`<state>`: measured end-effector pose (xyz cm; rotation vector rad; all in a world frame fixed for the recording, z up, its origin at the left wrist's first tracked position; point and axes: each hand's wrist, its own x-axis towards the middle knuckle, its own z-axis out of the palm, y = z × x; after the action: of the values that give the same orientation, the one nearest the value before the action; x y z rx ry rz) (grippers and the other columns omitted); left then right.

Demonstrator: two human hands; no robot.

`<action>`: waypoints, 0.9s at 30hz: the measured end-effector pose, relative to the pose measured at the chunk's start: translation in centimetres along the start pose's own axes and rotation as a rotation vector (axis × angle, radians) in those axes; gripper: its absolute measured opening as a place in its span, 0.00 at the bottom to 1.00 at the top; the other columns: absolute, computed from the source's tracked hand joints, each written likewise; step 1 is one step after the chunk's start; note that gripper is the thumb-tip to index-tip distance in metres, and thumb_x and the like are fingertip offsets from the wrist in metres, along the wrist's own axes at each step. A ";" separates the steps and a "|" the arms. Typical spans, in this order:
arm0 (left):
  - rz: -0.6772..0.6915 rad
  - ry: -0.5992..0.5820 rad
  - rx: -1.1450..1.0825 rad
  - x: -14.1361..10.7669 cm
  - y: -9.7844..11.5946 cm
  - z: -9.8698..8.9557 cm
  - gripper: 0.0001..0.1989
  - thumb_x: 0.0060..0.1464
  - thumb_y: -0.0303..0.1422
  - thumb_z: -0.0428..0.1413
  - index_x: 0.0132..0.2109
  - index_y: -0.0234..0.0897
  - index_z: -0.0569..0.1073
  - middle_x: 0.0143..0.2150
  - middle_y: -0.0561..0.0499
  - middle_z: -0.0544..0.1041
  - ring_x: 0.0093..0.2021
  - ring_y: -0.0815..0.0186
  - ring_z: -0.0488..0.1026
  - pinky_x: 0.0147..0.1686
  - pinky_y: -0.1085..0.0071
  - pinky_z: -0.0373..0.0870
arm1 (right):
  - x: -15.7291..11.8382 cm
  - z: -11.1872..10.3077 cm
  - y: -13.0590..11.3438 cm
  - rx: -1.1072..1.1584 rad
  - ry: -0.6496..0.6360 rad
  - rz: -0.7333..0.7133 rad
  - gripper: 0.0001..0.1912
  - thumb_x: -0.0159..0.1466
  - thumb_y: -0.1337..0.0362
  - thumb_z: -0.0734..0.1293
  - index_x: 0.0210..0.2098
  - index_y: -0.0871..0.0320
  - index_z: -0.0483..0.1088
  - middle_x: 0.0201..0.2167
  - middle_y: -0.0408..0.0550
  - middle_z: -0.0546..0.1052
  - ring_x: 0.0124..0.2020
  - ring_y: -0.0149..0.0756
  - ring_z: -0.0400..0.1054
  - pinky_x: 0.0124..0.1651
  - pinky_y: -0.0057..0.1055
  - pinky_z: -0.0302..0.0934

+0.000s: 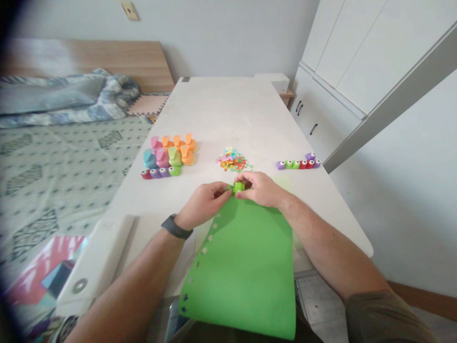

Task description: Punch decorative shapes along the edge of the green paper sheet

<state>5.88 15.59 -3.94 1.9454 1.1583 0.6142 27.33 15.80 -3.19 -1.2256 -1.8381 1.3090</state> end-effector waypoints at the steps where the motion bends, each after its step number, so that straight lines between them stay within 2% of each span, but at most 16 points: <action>1: 0.002 0.003 -0.012 0.0 0.0 0.0 0.13 0.62 0.38 0.52 0.30 0.36 0.72 0.23 0.56 0.64 0.24 0.71 0.59 0.24 0.72 0.51 | 0.0 -0.1 0.0 -0.003 0.000 -0.003 0.15 0.57 0.63 0.73 0.42 0.59 0.73 0.32 0.44 0.75 0.34 0.35 0.68 0.41 0.33 0.62; 14: 0.015 0.024 -0.073 -0.1 0.3 0.0 0.17 0.64 0.41 0.51 0.29 0.36 0.69 0.24 0.56 0.62 0.25 0.71 0.57 0.25 0.72 0.51 | 0.0 -0.2 -0.2 -0.036 0.005 -0.055 0.15 0.58 0.63 0.73 0.43 0.59 0.72 0.34 0.44 0.75 0.36 0.35 0.68 0.44 0.33 0.62; 19: 0.008 0.028 -0.056 -0.1 0.2 0.1 0.21 0.65 0.47 0.51 0.32 0.35 0.72 0.23 0.57 0.63 0.25 0.71 0.57 0.25 0.72 0.51 | 0.0 -0.1 0.0 -0.058 0.024 -0.070 0.15 0.58 0.62 0.74 0.43 0.59 0.72 0.33 0.44 0.75 0.35 0.35 0.67 0.44 0.33 0.61; 23: -0.011 0.029 0.003 -0.1 0.0 0.2 0.25 0.59 0.56 0.55 0.34 0.35 0.75 0.24 0.56 0.65 0.25 0.71 0.58 0.25 0.71 0.50 | 0.0 -0.1 0.1 -0.052 0.014 -0.083 0.14 0.58 0.63 0.73 0.43 0.59 0.72 0.34 0.45 0.76 0.36 0.35 0.68 0.44 0.33 0.62; 27: -0.017 0.049 0.041 -0.1 -0.2 0.4 0.28 0.53 0.59 0.59 0.37 0.36 0.76 0.25 0.56 0.66 0.26 0.71 0.59 0.25 0.71 0.51 | 0.0 0.1 0.3 -0.045 0.013 -0.073 0.14 0.57 0.66 0.72 0.43 0.59 0.72 0.34 0.45 0.77 0.37 0.35 0.69 0.44 0.33 0.62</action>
<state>6.06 15.39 -4.35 1.9631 1.2255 0.6369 27.38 15.81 -3.45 -1.1757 -1.8950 1.2236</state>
